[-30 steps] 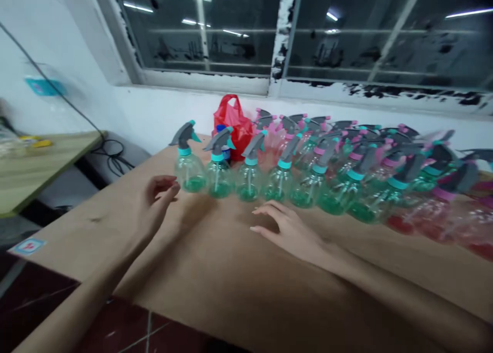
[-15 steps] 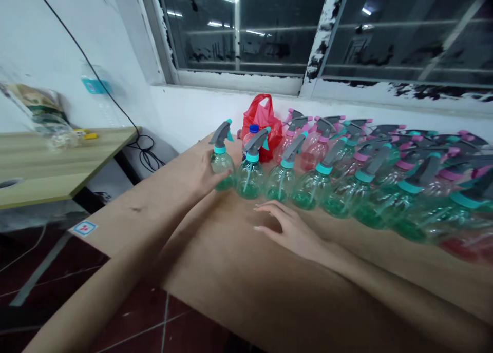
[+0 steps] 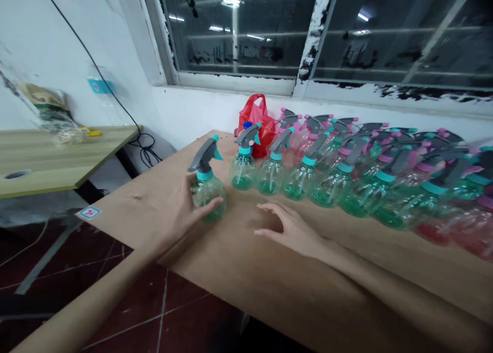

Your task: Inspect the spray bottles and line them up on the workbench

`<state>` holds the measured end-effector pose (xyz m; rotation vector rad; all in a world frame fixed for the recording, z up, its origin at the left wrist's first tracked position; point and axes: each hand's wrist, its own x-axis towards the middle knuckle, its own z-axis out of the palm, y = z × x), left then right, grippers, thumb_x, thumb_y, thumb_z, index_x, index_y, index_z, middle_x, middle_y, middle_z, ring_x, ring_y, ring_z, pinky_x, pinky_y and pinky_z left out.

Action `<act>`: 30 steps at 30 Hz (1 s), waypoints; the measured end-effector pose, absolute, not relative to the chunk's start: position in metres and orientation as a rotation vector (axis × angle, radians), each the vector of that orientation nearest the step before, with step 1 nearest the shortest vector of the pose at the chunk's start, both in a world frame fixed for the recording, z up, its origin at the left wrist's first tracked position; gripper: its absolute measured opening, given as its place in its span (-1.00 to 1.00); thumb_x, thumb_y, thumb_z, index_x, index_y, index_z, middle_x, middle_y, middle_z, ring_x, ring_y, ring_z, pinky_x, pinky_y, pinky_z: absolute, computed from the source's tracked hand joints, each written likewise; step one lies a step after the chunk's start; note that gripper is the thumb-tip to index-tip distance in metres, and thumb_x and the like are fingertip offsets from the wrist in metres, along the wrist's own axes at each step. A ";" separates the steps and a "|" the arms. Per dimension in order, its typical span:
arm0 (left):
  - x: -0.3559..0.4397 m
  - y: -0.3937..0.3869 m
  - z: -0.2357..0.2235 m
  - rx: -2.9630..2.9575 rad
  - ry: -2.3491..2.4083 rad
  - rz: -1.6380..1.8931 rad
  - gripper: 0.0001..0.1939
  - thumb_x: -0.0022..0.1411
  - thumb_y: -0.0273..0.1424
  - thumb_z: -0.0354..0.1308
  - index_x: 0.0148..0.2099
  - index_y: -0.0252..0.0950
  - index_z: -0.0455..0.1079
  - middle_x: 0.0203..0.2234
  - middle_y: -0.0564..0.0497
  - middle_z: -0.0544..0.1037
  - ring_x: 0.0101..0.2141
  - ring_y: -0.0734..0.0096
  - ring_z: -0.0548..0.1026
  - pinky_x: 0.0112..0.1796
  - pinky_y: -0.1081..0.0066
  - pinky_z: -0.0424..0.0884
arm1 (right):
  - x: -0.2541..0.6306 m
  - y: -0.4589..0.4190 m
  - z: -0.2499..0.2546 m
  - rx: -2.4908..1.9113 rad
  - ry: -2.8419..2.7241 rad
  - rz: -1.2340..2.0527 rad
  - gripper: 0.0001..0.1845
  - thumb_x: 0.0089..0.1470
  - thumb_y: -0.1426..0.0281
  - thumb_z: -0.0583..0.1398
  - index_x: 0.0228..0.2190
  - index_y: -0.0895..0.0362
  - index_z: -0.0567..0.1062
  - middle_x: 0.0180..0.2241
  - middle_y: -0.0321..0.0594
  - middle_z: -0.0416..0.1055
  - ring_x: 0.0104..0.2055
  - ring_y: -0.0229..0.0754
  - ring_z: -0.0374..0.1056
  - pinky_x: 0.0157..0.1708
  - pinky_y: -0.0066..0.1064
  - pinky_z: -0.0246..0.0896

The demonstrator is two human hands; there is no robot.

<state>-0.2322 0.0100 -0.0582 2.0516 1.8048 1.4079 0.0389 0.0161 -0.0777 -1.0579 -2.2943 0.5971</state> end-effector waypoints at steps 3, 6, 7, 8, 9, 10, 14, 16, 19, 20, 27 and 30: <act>-0.192 -0.014 -0.053 2.102 1.710 1.285 -0.37 0.01 -0.10 0.25 0.05 -0.22 0.13 -0.13 -0.11 0.43 -0.12 0.08 0.43 -0.09 0.10 0.37 | 0.053 0.005 -0.080 -1.169 -2.273 0.690 -0.19 -0.13 0.00 0.25 0.11 -0.05 0.15 0.15 -0.13 0.20 0.17 0.09 0.13 0.05 0.05 0.14; -0.151 -0.021 -0.051 2.179 1.614 1.169 -0.33 -0.02 -0.07 0.27 0.07 -0.20 0.12 -0.09 -0.12 0.39 -0.07 0.02 0.38 -0.07 0.04 0.34 | 0.072 -0.006 -0.080 -1.199 -2.230 0.733 -0.01 -0.24 -0.03 0.29 0.17 -0.04 0.07 0.19 -0.07 0.12 0.20 0.14 0.08 0.05 0.10 0.12; -0.137 -0.021 -0.051 2.203 1.571 1.146 -0.32 -0.03 -0.06 0.27 0.07 -0.19 0.12 -0.08 -0.12 0.37 -0.05 0.02 0.37 -0.07 0.03 0.33 | 0.080 -0.008 -0.080 -1.202 -2.217 0.736 0.03 -0.26 -0.03 0.30 0.18 -0.03 0.04 0.19 -0.06 0.12 0.20 0.15 0.06 0.05 0.10 0.11; -0.123 -0.020 -0.051 2.215 1.524 1.134 -0.31 -0.03 -0.04 0.27 0.06 -0.20 0.12 -0.09 -0.12 0.37 -0.05 0.01 0.37 -0.08 0.03 0.33 | 0.088 -0.011 -0.080 -1.211 -2.202 0.736 0.04 -0.27 -0.03 0.31 0.19 -0.03 0.03 0.19 -0.05 0.12 0.20 0.15 0.06 0.04 0.09 0.12; -0.109 -0.019 -0.051 2.223 1.475 1.110 -0.31 -0.04 -0.02 0.26 0.04 -0.22 0.12 -0.10 -0.13 0.37 -0.06 0.01 0.37 -0.10 0.02 0.34 | 0.096 -0.013 -0.080 -1.229 -2.179 0.736 0.04 -0.27 -0.02 0.31 0.18 -0.02 0.04 0.17 -0.05 0.15 0.19 0.14 0.08 0.02 0.08 0.15; -0.094 -0.017 -0.051 2.224 1.435 1.082 -0.32 -0.03 -0.02 0.25 0.03 -0.24 0.12 -0.11 -0.14 0.37 -0.06 0.01 0.37 -0.10 0.02 0.34 | 0.105 -0.015 -0.080 -1.249 -2.151 0.738 0.02 -0.26 -0.02 0.31 0.17 -0.01 0.05 0.14 -0.05 0.19 0.17 0.14 0.10 -0.01 0.07 0.17; -0.041 -0.012 -0.050 2.276 1.284 0.980 -0.34 -0.05 0.00 0.25 -0.02 -0.25 0.14 -0.10 -0.15 0.35 -0.06 -0.02 0.36 -0.14 0.00 0.36 | 0.143 -0.020 -0.081 -1.270 -2.016 0.723 -0.04 -0.24 0.04 0.33 0.13 0.03 0.09 0.04 -0.04 0.28 0.09 0.13 0.21 -0.07 0.03 0.22; -0.019 -0.008 -0.051 2.294 1.228 0.963 -0.37 -0.04 -0.01 0.25 -0.05 -0.25 0.15 -0.11 -0.15 0.35 -0.06 -0.03 0.36 -0.15 0.00 0.37 | 0.161 -0.022 -0.081 -1.270 -1.977 0.699 -0.04 -0.25 0.07 0.34 0.12 0.05 0.09 0.03 -0.05 0.29 0.07 0.11 0.22 -0.06 0.02 0.21; 0.005 -0.003 -0.053 2.315 1.161 0.941 -0.37 -0.03 0.00 0.24 -0.04 -0.26 0.13 -0.12 -0.15 0.35 -0.07 -0.02 0.37 -0.16 0.00 0.37 | 0.184 -0.025 -0.082 -1.297 -1.924 0.678 -0.10 -0.26 0.09 0.35 0.07 0.07 0.15 -0.01 -0.06 0.31 0.03 0.09 0.26 -0.07 0.00 0.23; 0.011 -0.001 -0.054 2.321 1.144 0.934 -0.36 -0.03 0.00 0.24 -0.04 -0.25 0.13 -0.13 -0.15 0.35 -0.07 -0.03 0.37 -0.16 -0.01 0.37 | 0.190 -0.026 -0.082 -1.304 -1.908 0.674 -0.13 -0.26 0.10 0.35 0.05 0.07 0.16 -0.02 -0.07 0.32 0.02 0.09 0.27 -0.08 -0.01 0.24; 0.035 0.011 -0.055 2.363 1.053 0.898 -0.34 -0.07 -0.01 0.27 -0.05 -0.26 0.13 -0.17 -0.15 0.36 -0.13 -0.02 0.41 -0.21 -0.01 0.39 | 0.211 -0.025 -0.087 -1.254 -1.845 0.680 -0.13 -0.26 0.14 0.36 0.05 0.09 0.15 -0.06 -0.07 0.34 -0.04 0.07 0.32 -0.14 -0.04 0.30; 0.036 0.018 -0.058 2.377 0.986 0.934 -0.33 -0.08 -0.06 0.30 -0.02 -0.23 0.10 -0.15 -0.14 0.35 -0.11 -0.02 0.41 -0.19 -0.03 0.38 | 0.212 -0.023 -0.087 -1.246 -1.821 0.687 -0.12 -0.29 0.16 0.38 0.04 0.08 0.17 -0.06 -0.07 0.33 -0.01 0.10 0.30 -0.13 -0.03 0.31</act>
